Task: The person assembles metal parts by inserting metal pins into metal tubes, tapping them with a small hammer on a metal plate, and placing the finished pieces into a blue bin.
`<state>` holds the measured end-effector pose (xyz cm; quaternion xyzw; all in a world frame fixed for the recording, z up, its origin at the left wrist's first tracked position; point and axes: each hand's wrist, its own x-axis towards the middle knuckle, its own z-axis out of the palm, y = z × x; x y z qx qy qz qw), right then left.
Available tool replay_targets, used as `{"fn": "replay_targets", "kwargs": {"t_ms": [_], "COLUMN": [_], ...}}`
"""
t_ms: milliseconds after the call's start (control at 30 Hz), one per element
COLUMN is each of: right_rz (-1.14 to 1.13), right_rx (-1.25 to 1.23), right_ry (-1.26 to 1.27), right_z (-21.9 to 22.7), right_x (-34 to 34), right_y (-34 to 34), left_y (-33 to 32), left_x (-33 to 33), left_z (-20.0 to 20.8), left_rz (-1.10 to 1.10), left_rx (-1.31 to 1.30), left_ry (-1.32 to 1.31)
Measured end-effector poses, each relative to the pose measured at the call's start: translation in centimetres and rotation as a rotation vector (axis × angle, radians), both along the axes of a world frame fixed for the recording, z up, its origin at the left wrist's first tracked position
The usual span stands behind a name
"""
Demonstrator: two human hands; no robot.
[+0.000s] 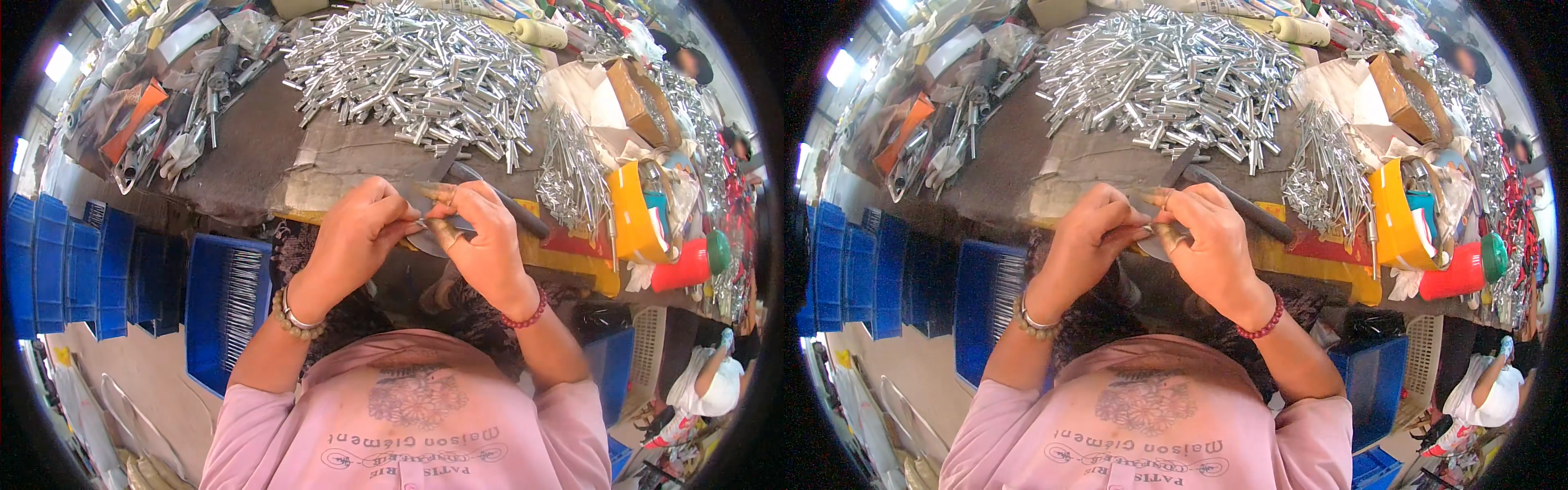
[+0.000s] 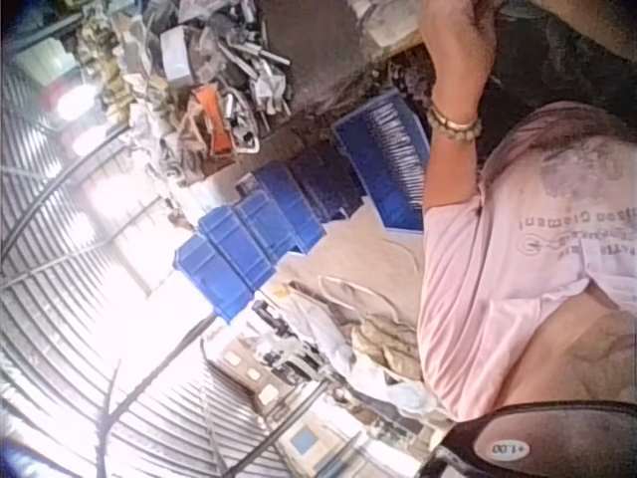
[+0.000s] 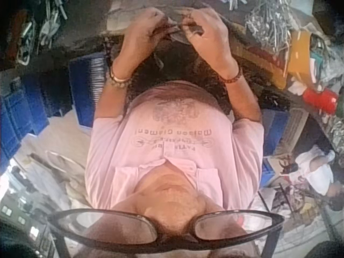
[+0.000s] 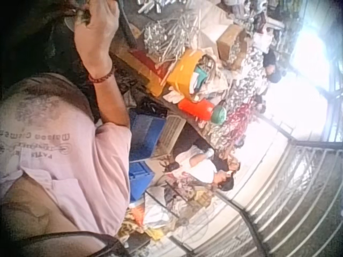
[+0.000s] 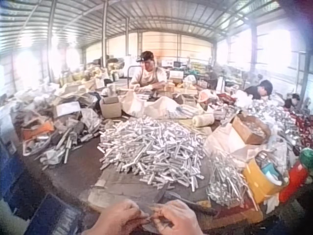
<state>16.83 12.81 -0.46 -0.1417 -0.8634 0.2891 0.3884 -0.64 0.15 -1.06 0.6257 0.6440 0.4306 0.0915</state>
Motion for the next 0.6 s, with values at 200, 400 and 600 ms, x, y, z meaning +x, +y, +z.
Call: {"fn": "replay_targets", "kwargs": {"t_ms": [200,400,600], "right_rz": [0.018,0.033,-0.289], "right_rx": [0.299,0.335,0.36], "right_ry": [-0.12,-0.142,-0.46], "right_z": [1.3,1.1,2.3], "right_x": [-0.2,0.8,3.6], "right_y": [-0.9,-0.6,3.3], "left_y": [0.1,0.0,-0.1], "left_x": [0.0,-0.2,0.0], "left_z": [0.1,-0.3,0.2], "left_rz": [0.007,0.011,-0.011], "left_rx": [0.025,0.052,-0.021], "left_ry": [0.058,0.061,-0.063]}}
